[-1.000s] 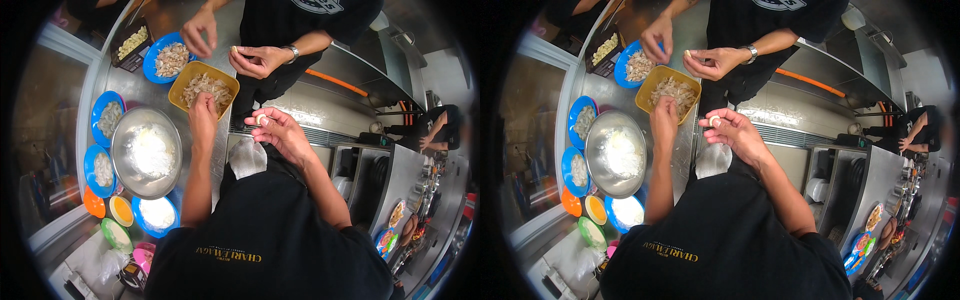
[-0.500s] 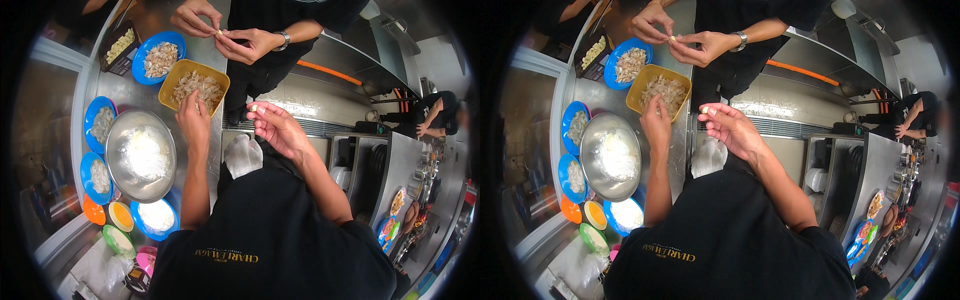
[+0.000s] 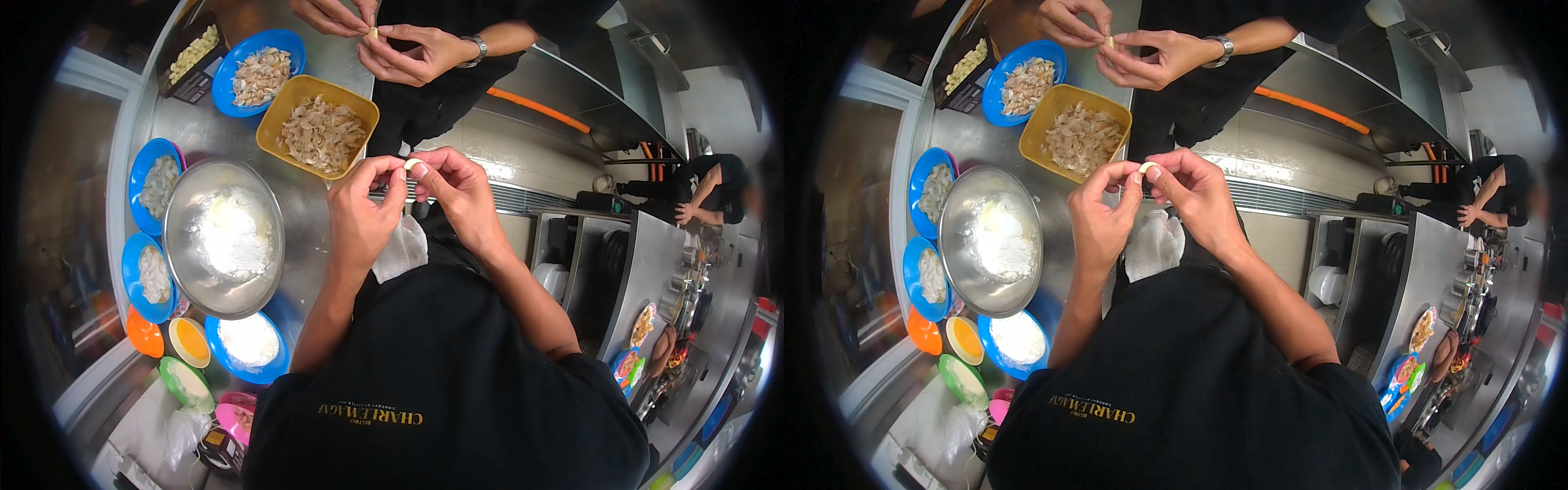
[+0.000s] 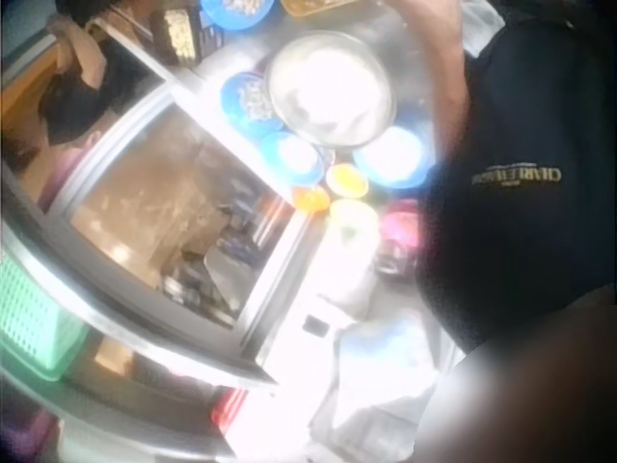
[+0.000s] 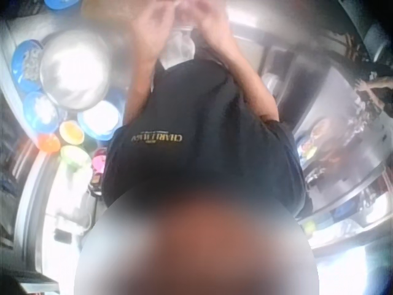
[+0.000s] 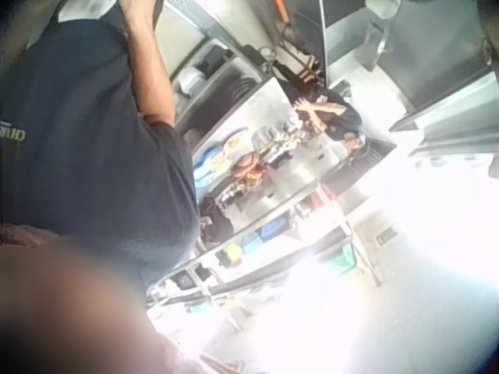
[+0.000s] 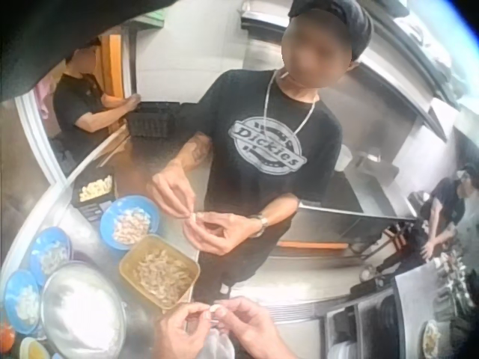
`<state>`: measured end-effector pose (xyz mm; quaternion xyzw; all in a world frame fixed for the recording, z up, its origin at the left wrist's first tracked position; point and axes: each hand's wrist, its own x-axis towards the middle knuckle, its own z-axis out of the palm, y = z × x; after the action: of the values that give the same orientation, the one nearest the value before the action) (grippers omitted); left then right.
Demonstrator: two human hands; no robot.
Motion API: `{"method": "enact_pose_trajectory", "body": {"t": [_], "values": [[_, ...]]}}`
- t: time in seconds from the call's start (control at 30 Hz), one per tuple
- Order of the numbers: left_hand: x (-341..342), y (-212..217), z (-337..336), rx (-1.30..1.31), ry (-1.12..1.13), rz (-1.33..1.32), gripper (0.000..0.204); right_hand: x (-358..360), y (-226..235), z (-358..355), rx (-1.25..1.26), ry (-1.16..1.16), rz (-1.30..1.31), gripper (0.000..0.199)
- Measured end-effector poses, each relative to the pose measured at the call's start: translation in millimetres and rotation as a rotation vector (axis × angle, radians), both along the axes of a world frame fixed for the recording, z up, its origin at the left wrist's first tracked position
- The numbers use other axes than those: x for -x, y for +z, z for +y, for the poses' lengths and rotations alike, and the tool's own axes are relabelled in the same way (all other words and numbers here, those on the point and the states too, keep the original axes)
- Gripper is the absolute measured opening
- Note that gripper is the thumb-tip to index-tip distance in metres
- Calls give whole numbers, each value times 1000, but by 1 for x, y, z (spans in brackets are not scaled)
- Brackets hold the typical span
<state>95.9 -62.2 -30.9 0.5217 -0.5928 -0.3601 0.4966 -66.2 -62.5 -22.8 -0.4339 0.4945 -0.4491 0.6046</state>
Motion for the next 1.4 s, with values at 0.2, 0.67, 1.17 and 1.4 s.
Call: {"method": "enact_pose_trajectory", "body": {"t": [0.2, 0.67, 1.17, 1.4], "values": [[-1, 8, -4, -4, 18, -9, 8, -1, 8, 0, 20, 24, 158, 22], [3, -14, -1, -189, -155, 285, 8, 10, -7, -7, -13, 113, -74, 27], [-56, -72, -57, 48, 260, -743, 19, 14, -4, -9, 75, 53, 19, 22], [-28, -4, -23, 91, -148, 9, 17, -2, 7, -12, 192, 84, 324, 20]]}}
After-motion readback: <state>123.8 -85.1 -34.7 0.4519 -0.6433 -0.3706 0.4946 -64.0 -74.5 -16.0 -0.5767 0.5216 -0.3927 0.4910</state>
